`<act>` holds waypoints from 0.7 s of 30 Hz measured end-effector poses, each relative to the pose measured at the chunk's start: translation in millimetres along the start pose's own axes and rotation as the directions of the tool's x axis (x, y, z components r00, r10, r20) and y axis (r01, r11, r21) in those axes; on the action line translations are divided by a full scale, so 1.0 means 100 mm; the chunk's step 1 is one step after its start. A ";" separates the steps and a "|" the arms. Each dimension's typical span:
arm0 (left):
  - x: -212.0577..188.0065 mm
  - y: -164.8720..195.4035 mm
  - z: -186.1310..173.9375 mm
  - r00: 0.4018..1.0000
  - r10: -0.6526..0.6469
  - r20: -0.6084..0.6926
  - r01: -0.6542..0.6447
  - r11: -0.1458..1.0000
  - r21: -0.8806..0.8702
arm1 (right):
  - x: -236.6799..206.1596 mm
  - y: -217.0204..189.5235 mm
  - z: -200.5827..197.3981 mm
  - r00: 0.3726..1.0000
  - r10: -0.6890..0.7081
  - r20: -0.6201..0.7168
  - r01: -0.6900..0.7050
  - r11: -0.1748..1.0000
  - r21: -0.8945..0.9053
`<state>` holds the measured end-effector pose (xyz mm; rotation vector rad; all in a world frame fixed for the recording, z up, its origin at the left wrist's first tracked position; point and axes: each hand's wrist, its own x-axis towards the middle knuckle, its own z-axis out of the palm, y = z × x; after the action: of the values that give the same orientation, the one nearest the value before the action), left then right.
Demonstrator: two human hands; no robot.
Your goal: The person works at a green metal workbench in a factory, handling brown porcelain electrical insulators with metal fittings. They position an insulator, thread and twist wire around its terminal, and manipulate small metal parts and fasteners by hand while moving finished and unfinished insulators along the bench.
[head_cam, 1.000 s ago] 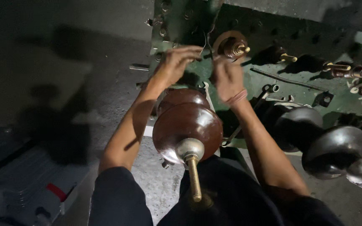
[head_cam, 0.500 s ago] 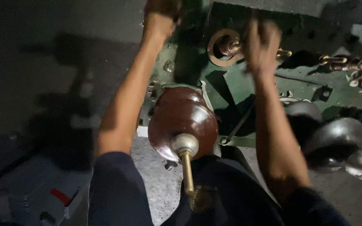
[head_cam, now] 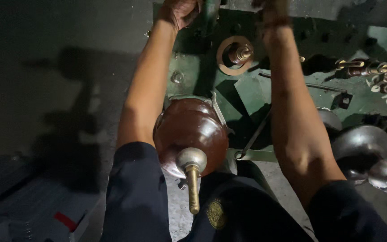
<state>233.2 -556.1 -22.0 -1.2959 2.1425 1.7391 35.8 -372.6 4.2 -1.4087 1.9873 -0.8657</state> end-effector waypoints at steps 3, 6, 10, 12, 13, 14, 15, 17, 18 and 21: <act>0.09 -0.09 0.06 1.000 -0.001 -0.005 0.001 1.000 0.008 | 0.00 0.07 0.24 0.957 -0.282 0.072 0.283 0.959 0.000; 0.17 -0.16 0.14 0.999 -0.006 -0.033 0.007 0.999 0.037 | -0.06 0.05 0.40 0.916 -0.398 0.050 0.362 0.767 -0.530; 0.21 -0.11 0.29 0.995 0.000 -0.103 0.012 0.993 0.115 | -0.28 -0.25 0.42 0.996 0.089 -0.023 -0.089 0.995 0.034; 0.16 -0.05 0.33 0.990 0.029 -0.140 -0.011 0.991 0.131 | -0.34 -0.40 0.43 0.995 0.082 -0.063 -0.089 0.990 -0.109; 0.12 -0.03 0.33 0.987 0.046 -0.154 -0.027 0.992 0.121 | -0.37 -0.44 0.45 0.987 0.115 -0.110 -0.127 0.986 -0.108; 0.06 -0.03 0.32 0.983 0.077 -0.165 -0.066 0.995 0.073 | -0.37 -0.45 0.45 0.977 0.146 -0.158 -0.164 0.981 -0.106; -0.01 -0.04 0.29 0.978 0.112 -0.175 -0.113 0.994 0.002 | -0.36 -0.44 0.47 0.983 0.142 -0.120 -0.129 0.986 0.107; -0.17 -0.11 0.24 0.961 0.198 -0.194 -0.234 0.954 -0.185 | -0.33 -0.36 0.50 0.992 0.114 -0.054 -0.071 0.856 0.512; -0.23 -0.14 0.23 0.948 0.243 -0.205 -0.293 0.918 -0.266 | -0.33 -0.31 0.52 0.994 0.087 -0.065 -0.052 0.907 0.418; -0.33 -0.23 0.22 0.919 0.324 -0.226 -0.384 0.864 -0.325 | -0.34 -0.25 0.55 0.993 -0.001 -0.118 0.023 0.982 0.189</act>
<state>260.3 -519.2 -29.2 -1.2071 2.3515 2.3497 101.9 -357.2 -9.3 -1.2891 1.9239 -1.1350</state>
